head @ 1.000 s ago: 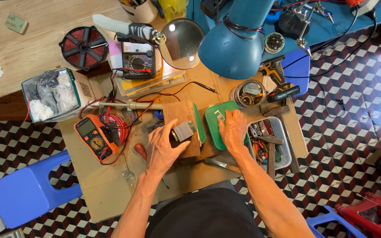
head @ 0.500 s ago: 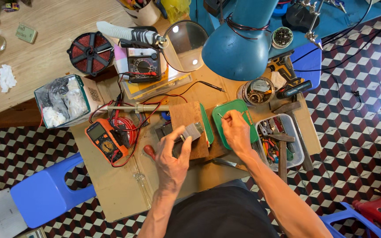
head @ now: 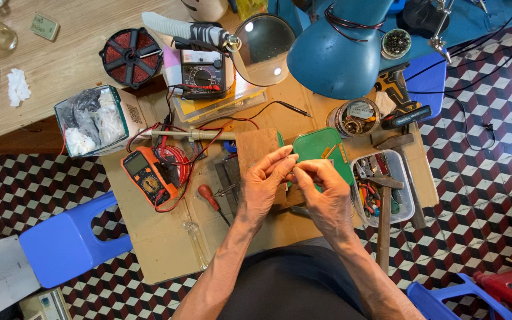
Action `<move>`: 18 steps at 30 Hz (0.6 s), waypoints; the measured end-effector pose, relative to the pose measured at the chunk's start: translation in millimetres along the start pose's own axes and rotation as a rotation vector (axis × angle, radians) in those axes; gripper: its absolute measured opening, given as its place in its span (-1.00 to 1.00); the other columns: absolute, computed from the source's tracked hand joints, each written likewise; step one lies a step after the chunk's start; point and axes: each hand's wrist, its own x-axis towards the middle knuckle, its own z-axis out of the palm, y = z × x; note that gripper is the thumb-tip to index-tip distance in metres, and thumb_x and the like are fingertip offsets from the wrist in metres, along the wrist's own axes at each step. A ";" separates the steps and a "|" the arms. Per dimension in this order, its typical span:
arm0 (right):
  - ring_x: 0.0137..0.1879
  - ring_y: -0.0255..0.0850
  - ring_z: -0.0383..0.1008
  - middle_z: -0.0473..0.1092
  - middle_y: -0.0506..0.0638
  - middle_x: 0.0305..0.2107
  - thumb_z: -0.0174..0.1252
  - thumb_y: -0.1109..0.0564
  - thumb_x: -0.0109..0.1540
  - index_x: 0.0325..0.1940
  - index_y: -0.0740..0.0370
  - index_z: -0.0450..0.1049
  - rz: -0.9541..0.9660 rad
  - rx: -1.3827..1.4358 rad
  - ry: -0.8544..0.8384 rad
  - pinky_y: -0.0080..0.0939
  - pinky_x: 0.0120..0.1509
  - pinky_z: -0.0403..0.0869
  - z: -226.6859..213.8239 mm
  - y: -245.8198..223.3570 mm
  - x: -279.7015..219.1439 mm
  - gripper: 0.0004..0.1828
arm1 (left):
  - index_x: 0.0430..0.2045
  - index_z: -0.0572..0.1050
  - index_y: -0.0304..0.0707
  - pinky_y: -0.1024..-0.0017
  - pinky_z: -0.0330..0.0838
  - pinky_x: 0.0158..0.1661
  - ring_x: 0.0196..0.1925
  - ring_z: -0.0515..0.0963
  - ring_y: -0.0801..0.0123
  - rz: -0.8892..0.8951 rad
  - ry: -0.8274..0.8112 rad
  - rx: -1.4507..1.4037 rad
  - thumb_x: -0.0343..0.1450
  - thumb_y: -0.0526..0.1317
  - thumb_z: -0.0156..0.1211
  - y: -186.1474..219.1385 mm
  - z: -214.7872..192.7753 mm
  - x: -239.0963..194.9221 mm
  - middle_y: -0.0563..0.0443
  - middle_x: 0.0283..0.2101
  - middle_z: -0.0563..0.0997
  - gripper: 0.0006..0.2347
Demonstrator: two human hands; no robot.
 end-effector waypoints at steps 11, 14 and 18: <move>-0.03 -0.33 0.56 0.56 -0.04 -0.17 0.22 0.16 0.31 -0.03 0.29 0.61 0.019 -0.059 -0.150 -0.36 0.08 0.46 -12.5 -20.6 17.5 -0.80 | 0.19 0.50 -0.27 0.54 0.50 -0.01 0.06 0.61 0.51 0.105 -0.049 0.222 0.46 -0.28 0.26 9.9 -6.9 -5.4 0.00 0.07 0.66 -0.63; -0.05 -0.32 0.56 0.56 -0.03 -0.19 0.22 0.16 0.31 -0.03 0.28 0.62 0.028 -0.065 -0.167 -0.36 0.06 0.47 -12.2 -22.8 18.3 -0.80 | 0.18 0.52 -0.24 0.53 0.50 0.02 0.07 0.59 0.53 0.136 -0.053 0.237 0.46 -0.28 0.27 6.8 -10.0 -4.3 0.02 0.07 0.65 -0.64; -0.06 -0.31 0.56 0.56 -0.03 -0.20 0.21 0.17 0.31 -0.04 0.29 0.61 -0.006 -0.072 -0.189 -0.35 0.06 0.47 -12.7 -21.9 18.9 -0.80 | 0.17 0.52 -0.25 0.54 0.50 0.08 0.09 0.59 0.53 0.138 -0.058 0.234 0.46 -0.29 0.28 4.0 -13.3 -4.3 0.02 0.07 0.65 -0.65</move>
